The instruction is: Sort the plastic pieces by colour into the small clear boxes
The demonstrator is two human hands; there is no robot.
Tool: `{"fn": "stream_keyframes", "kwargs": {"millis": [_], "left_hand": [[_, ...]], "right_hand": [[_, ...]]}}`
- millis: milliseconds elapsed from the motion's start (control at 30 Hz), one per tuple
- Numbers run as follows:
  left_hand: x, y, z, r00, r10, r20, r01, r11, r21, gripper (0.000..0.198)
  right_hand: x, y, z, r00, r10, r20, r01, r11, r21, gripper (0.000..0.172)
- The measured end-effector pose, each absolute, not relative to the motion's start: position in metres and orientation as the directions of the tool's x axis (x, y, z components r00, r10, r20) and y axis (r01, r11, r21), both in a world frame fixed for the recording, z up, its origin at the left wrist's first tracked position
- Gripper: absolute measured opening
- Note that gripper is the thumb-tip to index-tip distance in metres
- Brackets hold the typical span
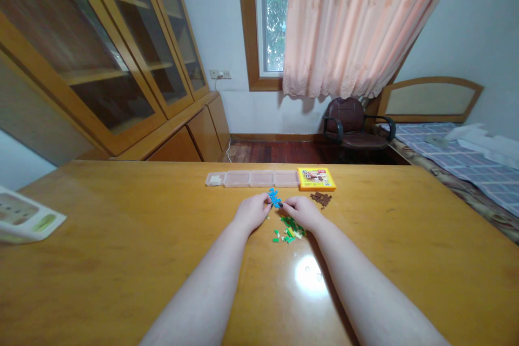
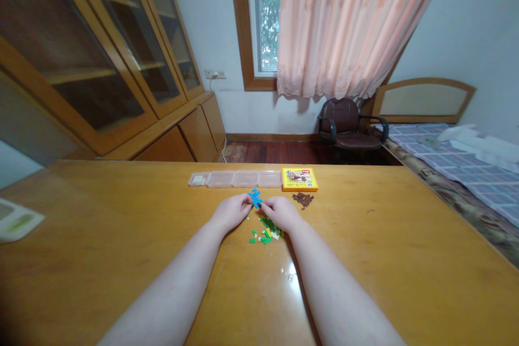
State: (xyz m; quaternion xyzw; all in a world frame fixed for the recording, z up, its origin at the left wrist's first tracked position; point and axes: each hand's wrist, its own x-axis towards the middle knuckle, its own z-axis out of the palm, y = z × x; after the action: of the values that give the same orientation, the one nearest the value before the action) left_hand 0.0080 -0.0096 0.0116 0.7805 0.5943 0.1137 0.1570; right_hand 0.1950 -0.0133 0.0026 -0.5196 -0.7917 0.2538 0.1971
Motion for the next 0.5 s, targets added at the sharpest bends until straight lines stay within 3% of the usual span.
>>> {"fn": "stream_keyframes", "kwargs": {"millis": [500], "left_hand": [[0.0089,-0.0107,0.0153,0.260,0.965,-0.040,0.893,-0.225,0.389,0.021]], "right_hand": [[0.1948,-0.0123,0.0000,-0.386,0.921,0.048,0.719,0.333,-0.610,0.041]]}}
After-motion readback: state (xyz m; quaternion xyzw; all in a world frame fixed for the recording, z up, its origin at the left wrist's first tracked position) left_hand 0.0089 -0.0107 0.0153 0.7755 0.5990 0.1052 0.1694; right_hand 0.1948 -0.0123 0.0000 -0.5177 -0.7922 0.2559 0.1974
